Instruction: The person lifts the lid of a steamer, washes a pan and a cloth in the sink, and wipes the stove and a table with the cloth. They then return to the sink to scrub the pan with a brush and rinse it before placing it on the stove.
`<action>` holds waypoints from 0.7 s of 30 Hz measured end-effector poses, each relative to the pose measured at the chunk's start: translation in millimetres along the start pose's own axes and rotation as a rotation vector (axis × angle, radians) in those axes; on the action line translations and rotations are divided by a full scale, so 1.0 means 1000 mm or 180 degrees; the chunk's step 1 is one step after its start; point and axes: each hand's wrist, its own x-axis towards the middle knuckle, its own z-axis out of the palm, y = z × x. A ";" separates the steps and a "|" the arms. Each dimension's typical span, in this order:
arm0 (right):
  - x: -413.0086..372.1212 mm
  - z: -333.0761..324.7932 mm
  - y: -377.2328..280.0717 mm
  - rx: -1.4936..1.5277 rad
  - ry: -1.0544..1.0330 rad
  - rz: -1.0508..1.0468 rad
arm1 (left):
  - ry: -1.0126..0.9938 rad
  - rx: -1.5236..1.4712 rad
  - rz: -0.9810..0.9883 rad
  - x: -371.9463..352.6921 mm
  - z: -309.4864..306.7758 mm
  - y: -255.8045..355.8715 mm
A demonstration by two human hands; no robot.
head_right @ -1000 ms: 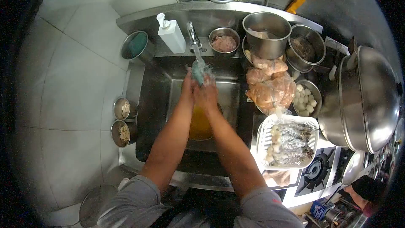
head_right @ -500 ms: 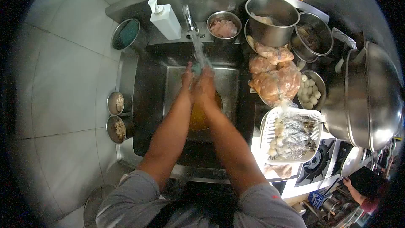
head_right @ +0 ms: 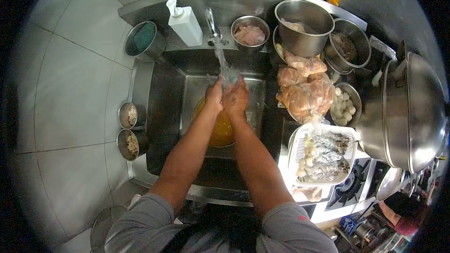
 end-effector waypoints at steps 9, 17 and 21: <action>-0.021 0.023 -0.013 0.0477 0.0000 -0.0261 | -0.0959 -0.0396 -0.0073 0.031 -0.037 0.015; 0.027 0.005 -0.002 -0.0022 -0.0666 0.0401 | -0.0354 0.1668 0.0374 0.006 -0.029 0.019; 0.036 -0.023 -0.009 -0.0205 -0.0698 0.0286 | -0.1644 0.3217 0.1503 0.021 -0.081 0.034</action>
